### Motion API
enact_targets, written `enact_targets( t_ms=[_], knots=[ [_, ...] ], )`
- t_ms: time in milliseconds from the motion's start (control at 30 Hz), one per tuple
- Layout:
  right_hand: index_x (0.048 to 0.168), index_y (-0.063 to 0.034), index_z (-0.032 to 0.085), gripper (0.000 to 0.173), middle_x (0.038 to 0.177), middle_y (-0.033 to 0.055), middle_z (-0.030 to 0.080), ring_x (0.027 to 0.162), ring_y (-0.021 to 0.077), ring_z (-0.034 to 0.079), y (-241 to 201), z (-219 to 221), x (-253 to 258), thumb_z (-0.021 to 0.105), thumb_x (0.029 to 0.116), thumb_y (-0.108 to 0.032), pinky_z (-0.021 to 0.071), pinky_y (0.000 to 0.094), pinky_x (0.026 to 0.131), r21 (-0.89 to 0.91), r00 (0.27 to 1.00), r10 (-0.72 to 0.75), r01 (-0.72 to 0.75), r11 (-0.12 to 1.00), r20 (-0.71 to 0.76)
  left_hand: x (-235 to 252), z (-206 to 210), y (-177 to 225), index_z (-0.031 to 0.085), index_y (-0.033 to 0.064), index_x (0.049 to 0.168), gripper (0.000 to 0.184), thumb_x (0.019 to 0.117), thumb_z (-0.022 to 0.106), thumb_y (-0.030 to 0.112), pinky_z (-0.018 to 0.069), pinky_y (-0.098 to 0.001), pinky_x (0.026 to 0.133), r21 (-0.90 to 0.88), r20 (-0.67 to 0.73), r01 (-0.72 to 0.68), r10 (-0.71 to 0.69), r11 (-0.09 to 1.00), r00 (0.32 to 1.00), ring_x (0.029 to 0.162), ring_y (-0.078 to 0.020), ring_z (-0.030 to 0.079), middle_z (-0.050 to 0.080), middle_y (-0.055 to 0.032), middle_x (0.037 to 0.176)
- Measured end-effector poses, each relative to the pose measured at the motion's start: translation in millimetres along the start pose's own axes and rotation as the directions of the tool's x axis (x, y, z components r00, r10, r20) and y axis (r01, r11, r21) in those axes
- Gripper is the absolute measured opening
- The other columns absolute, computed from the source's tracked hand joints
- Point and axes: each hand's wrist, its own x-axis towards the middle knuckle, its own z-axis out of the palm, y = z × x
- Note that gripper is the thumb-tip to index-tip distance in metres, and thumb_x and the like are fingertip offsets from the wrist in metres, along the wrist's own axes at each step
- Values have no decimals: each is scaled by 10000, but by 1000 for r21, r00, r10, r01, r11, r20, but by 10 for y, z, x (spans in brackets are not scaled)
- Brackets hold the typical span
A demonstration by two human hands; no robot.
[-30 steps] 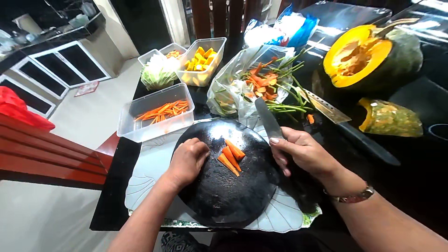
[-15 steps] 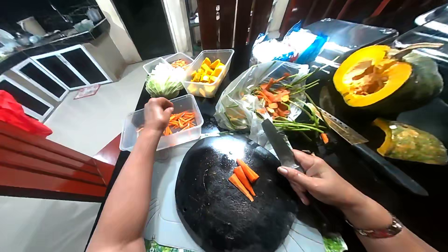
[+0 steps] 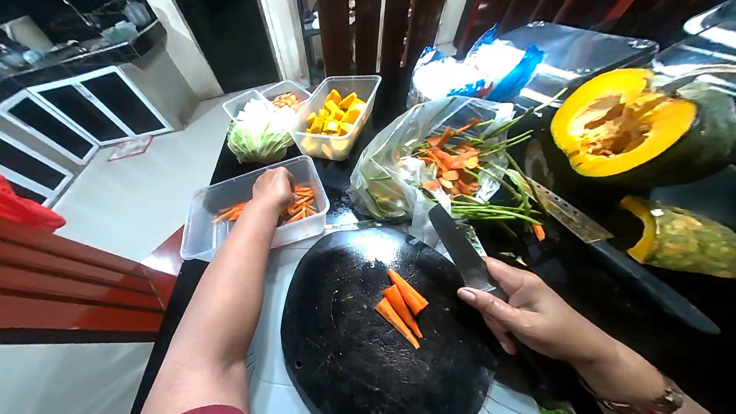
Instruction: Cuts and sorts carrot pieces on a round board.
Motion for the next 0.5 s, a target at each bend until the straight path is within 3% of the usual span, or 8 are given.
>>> enact_targets(
  t_ms=[300,400,500],
  knots=[
    [1084,-216,542,131,631,-150,531,368,-37,454,-18,3,3,606,987,-277,452,161,336,8,1000,17,-17,1000,7,-72,35,73,683,-85,1053,201,994,618,96,497,-629,956,108,55,31,-37,994,998,1207,-469,593,658,-292,1162],
    [1099,-210,543,147,637,-152,539,370,-38,457,-28,6,6,606,980,-268,455,159,340,7,1000,24,-24,1000,9,-67,3,14,657,-113,1091,267,1043,535,120,467,-647,995,-56,-13,53,-54,997,998,1204,-481,596,645,-323,1182],
    [1089,-206,546,138,655,-147,551,372,-35,460,-43,7,15,609,984,-269,458,162,337,-2,1000,25,-25,1000,13,-175,-121,-38,615,-146,1134,304,1064,488,122,451,-628,1004,-330,-181,7,-70,944,981,1147,-470,611,628,-344,1160]
  ],
)
